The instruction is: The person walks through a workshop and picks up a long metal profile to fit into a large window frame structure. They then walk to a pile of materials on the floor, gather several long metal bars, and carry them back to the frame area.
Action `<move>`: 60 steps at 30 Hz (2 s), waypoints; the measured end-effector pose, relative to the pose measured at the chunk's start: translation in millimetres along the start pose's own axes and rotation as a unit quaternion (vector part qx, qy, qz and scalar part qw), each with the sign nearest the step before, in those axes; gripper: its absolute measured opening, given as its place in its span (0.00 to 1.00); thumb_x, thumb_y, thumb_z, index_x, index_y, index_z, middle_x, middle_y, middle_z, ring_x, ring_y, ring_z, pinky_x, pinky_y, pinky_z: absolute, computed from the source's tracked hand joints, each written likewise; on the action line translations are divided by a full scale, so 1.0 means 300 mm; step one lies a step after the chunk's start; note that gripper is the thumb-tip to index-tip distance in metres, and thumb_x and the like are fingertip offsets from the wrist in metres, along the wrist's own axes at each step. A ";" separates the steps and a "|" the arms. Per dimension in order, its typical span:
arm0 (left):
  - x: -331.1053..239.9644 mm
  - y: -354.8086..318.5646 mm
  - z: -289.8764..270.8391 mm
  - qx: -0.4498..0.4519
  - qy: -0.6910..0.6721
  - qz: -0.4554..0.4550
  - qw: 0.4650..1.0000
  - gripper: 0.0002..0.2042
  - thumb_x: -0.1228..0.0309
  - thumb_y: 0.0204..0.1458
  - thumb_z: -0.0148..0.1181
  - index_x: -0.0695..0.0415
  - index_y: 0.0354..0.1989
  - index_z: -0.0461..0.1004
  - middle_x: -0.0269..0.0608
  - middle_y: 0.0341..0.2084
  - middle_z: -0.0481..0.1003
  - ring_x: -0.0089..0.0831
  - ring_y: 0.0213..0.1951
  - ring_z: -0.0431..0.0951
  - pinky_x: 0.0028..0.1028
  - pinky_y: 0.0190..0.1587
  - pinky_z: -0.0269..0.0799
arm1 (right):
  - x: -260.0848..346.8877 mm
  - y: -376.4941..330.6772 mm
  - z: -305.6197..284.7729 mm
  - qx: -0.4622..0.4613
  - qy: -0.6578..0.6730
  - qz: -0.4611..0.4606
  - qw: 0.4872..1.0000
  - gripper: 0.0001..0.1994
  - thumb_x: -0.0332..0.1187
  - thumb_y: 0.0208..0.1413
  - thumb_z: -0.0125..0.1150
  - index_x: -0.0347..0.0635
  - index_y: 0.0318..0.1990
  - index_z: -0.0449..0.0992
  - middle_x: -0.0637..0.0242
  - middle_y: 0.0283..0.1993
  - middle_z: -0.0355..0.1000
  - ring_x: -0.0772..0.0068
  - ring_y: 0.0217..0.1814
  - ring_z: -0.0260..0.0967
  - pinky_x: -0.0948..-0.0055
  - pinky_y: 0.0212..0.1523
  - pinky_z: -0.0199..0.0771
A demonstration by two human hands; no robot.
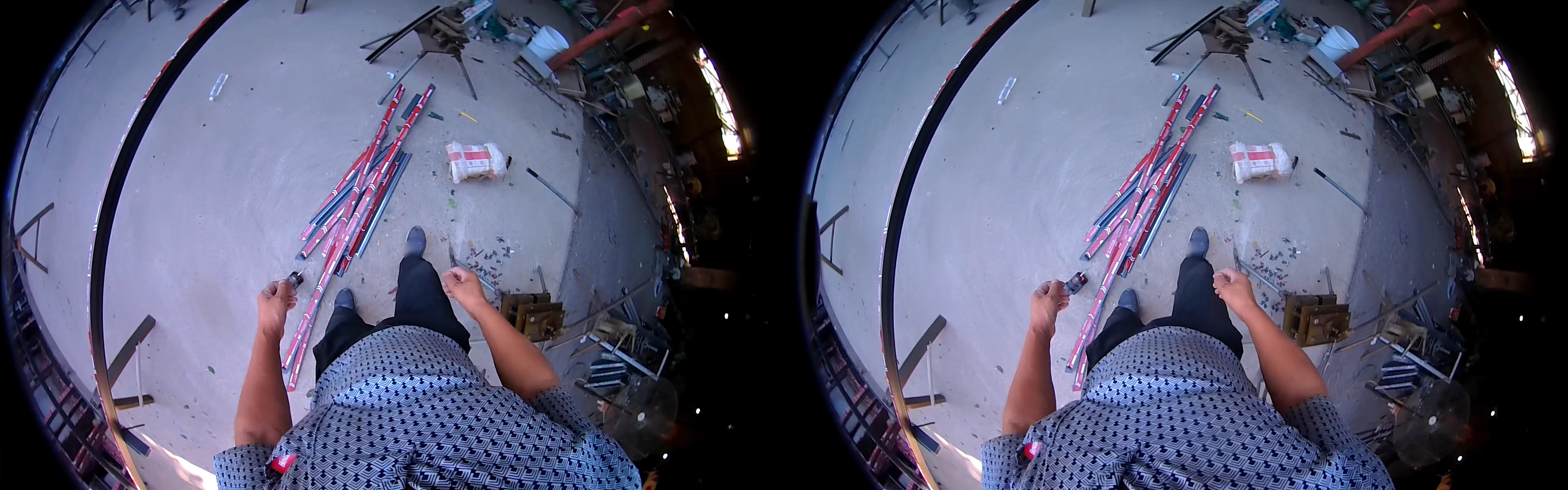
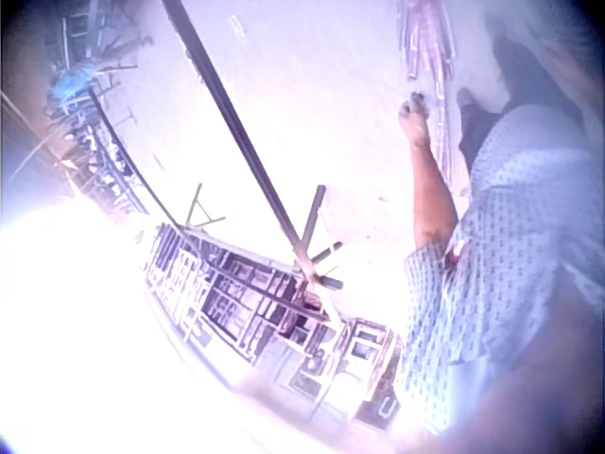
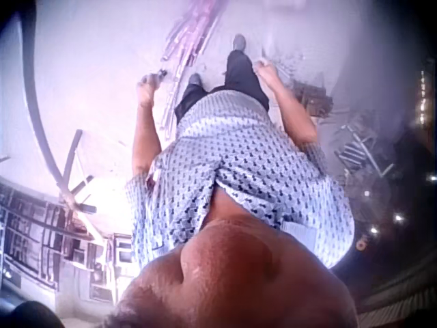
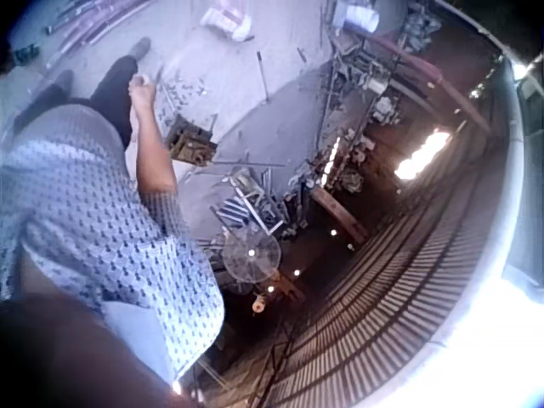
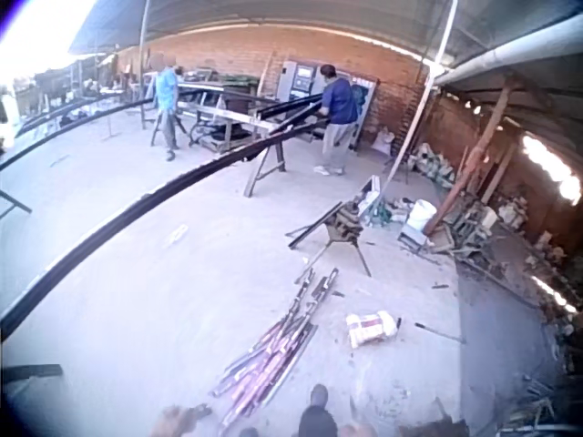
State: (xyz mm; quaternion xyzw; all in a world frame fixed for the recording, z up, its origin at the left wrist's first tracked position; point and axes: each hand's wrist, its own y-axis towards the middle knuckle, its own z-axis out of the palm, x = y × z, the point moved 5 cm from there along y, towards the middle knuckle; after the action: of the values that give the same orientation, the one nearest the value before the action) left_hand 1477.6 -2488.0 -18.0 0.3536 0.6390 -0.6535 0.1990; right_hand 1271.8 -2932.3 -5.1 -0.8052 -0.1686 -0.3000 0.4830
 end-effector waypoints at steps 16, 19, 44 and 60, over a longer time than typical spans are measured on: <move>0.671 -0.096 0.826 -0.257 -0.274 -0.309 0.873 0.11 0.64 0.67 0.60 0.62 0.42 0.76 0.36 0.28 0.77 0.22 0.26 0.75 0.21 0.29 0.71 | 0.483 1.421 0.106 0.291 -0.599 -0.172 0.726 0.15 0.42 0.62 0.58 0.45 0.45 0.84 0.49 0.44 0.82 0.43 0.51 0.80 0.52 0.54 0.78; 0.681 0.159 0.987 -0.225 -0.294 -0.306 0.877 0.13 0.61 0.68 0.60 0.60 0.44 0.76 0.35 0.30 0.78 0.23 0.29 0.77 0.22 0.33 0.75 | 0.483 1.672 0.236 0.294 -0.617 -0.187 0.705 0.15 0.42 0.62 0.58 0.45 0.46 0.84 0.50 0.45 0.82 0.43 0.51 0.80 0.52 0.54 0.78; 1.355 1.613 1.455 -0.234 -0.745 -0.271 0.563 0.52 0.51 0.56 0.71 0.69 0.77 0.44 0.61 0.74 0.53 0.52 0.76 0.53 0.52 0.74 0.56 | -0.059 2.553 1.489 0.332 -0.662 -0.486 0.464 0.38 0.64 0.64 0.53 0.31 0.56 0.79 0.38 0.55 0.78 0.39 0.55 0.77 0.49 0.57 0.76; 1.336 1.667 1.441 -0.275 -0.855 -0.170 0.406 0.18 0.69 0.55 0.64 0.60 0.53 0.72 0.48 0.55 0.71 0.47 0.65 0.66 0.47 0.75 0.54 | -0.185 2.317 1.382 0.372 -0.747 -0.373 0.405 0.42 0.74 0.60 0.50 0.36 0.45 0.82 0.40 0.43 0.80 0.37 0.48 0.79 0.46 0.51 0.76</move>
State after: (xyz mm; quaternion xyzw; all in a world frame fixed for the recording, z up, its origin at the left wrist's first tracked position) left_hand 1475.1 -2885.2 -681.3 -0.5788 0.3290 -0.4256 0.6129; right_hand 1752.4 -2898.2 -658.0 -0.3082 -0.8410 0.3627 0.2572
